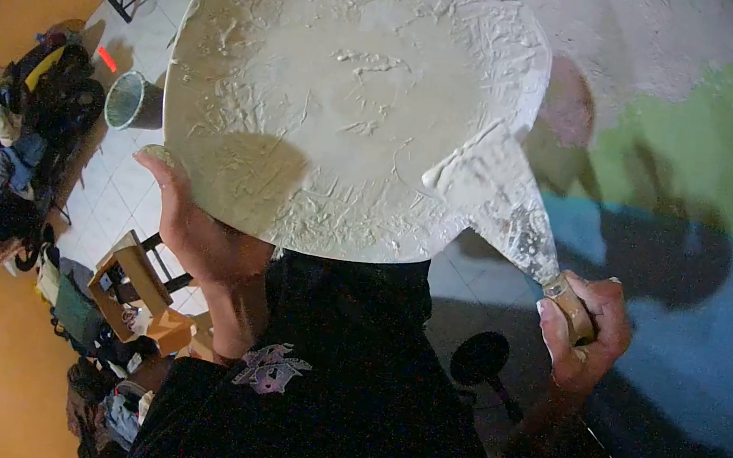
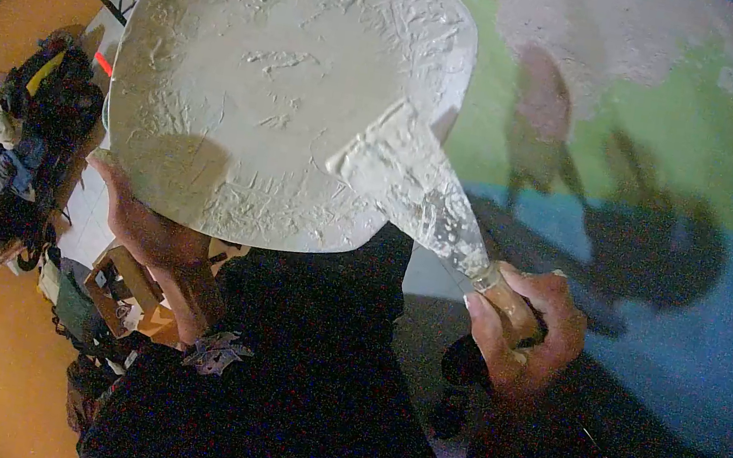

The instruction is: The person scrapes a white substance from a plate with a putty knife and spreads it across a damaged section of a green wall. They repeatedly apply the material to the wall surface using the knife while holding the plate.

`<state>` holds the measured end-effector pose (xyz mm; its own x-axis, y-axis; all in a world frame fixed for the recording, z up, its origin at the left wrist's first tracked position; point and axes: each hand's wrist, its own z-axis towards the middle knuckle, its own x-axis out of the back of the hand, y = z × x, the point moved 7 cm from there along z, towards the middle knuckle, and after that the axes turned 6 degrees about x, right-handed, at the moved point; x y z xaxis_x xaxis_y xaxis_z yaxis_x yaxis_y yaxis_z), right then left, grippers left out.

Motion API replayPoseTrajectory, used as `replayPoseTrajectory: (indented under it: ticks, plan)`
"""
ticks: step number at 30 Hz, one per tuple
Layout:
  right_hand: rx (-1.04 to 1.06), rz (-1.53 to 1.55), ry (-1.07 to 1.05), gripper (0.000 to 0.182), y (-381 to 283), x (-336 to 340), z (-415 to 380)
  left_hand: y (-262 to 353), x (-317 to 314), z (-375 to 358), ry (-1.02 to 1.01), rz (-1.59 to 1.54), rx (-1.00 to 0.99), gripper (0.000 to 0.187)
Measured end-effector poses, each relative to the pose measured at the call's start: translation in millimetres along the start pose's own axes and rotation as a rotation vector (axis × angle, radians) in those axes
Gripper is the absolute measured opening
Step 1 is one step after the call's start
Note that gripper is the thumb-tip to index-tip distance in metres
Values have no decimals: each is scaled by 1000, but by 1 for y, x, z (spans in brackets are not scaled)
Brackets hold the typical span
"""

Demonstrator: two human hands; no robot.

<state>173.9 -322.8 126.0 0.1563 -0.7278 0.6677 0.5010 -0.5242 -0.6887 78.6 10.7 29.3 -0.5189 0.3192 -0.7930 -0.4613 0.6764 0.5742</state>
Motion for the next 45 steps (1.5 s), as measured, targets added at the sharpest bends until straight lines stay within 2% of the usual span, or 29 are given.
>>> replayPoseTrajectory:
  ticks: [2, 3, 6, 7, 9, 11, 14, 15, 16, 18, 20, 22, 24, 26, 28, 31, 36, 38, 40, 43, 45]
  plan:
    - [12, -20, -51, 30, 2, -5, -3, 2, 3, 5, -137, -44, -6, 57]
    - [22, -37, -106, 30, 2, -10, -5, 2, 4, 5, -139, -43, -4, 57]
    - [30, 69, -81, 28, 10, -26, -16, 5, 4, 6, -118, -29, -27, 57]
    - [29, 65, -74, 28, 4, -30, -16, 7, 7, 6, -79, -25, -30, 57]
    - [-135, 133, -117, 29, 2, -50, -18, 10, 12, 8, -54, -24, -26, 57]
    - [-159, 151, -113, 28, -9, -63, -11, 13, 24, 7, 121, 114, -41, 57]
    - [-194, 263, -66, 29, -10, -67, -8, 14, 35, 10, 150, 173, -30, 56]
    - [-183, 259, 1, 29, -6, -56, -8, 13, 22, 13, -149, 140, 87, 58]
    - [-173, 259, 68, 30, -4, -50, -8, 11, 28, 12, -157, 140, 85, 58]
    - [-166, 247, 107, 32, -4, -26, 6, 14, 40, 11, 70, 125, -17, 58]
    - [23, -26, 55, 31, -6, -4, 19, 16, 47, 15, 70, 138, -35, 58]
    - [62, -30, 92, 29, -2, 17, 22, 13, 39, 10, 75, 150, -54, 58]
    - [64, -147, 12, 29, -9, 36, 30, 15, 36, 0, 324, 349, -73, 60]
    - [105, -204, -16, 29, -11, 54, 39, 8, 25, -5, 336, 304, -81, 61]
    - [154, -272, -31, 29, -26, 35, 55, 22, 38, 14, 334, 246, -92, 62]
    - [194, -336, -65, 27, -27, 41, 62, 18, 41, 15, 339, 334, -38, 64]
    - [227, -120, -159, 25, -13, 17, 60, 28, 57, 16, 361, 441, -6, 66]
    - [181, -115, -162, 26, -13, 8, 58, 30, 59, 17, 383, 415, -27, 66]
    - [151, 29, -162, 26, -10, 0, 55, 40, 65, 14, 578, 598, -72, 66]
    - [101, 110, -199, 25, -8, -10, 53, 40, 62, 17, 464, 603, -117, 64]
    - [100, 90, -206, 25, -13, -14, 54, 36, 55, 16, 421, 560, -56, 63]
